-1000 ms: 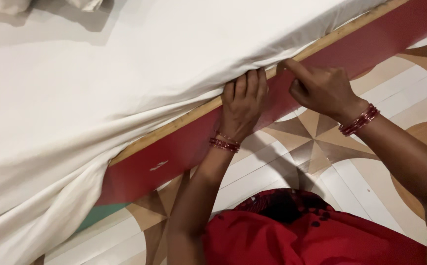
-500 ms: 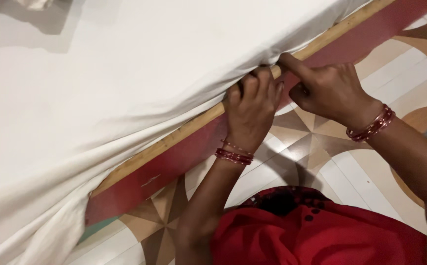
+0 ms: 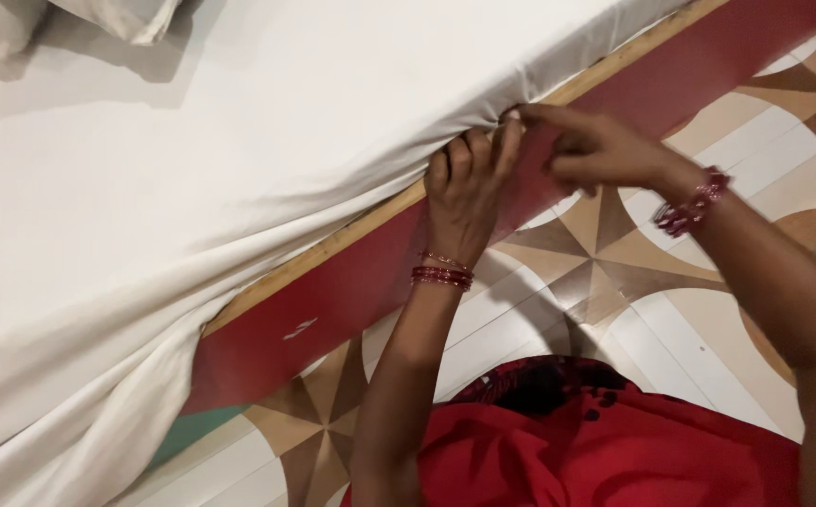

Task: The person tucks a white bedsheet into a red bed frame by hand, working along the edges of the mattress.

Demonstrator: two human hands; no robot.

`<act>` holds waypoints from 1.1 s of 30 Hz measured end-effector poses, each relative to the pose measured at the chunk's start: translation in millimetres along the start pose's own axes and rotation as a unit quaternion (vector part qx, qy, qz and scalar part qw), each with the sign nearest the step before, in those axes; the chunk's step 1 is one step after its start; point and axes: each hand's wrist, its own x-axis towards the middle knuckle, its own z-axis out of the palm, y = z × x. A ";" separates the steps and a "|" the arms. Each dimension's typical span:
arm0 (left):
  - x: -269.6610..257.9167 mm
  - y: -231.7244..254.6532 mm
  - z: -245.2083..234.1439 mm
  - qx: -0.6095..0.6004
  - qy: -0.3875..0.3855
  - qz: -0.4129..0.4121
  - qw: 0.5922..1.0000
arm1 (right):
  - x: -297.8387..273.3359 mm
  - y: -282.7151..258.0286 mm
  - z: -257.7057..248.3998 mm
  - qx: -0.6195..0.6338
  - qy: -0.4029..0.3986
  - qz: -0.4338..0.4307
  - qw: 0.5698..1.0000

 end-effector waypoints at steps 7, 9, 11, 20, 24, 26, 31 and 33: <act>9.5 2.3 -9.8 -0.042 -0.025 -0.016 0.999 | -16.2 2.5 -27.5 -0.184 0.096 0.045 0.977; 11.4 6.0 -5.9 -0.042 -0.049 -0.019 0.998 | -9.9 -1.2 -26.4 -0.288 0.071 0.063 0.953; 12.9 10.5 -1.0 -0.045 -0.072 -0.022 0.996 | -2.1 3.3 -20.6 -0.367 0.053 0.059 0.927; 17.9 17.6 -7.1 -0.027 -0.077 -0.015 0.997 | 35.9 32.8 23.6 -0.474 0.171 -0.032 0.863; 23.8 19.3 -13.3 -0.043 -0.096 0.000 0.994 | -2.6 34.6 -32.7 -0.144 0.066 0.043 0.986; 28.7 21.7 -12.2 -0.035 -0.135 0.008 0.990 | -17.3 46.6 -58.1 -0.076 0.108 0.092 0.987; 35.4 34.2 -5.4 -0.038 -0.113 0.004 0.993 | -20.9 73.0 -74.8 -0.293 0.179 0.126 0.931; 36.1 38.4 -0.6 -0.024 -0.088 0.009 0.996 | -11.7 81.4 -67.6 -0.351 0.188 0.087 0.913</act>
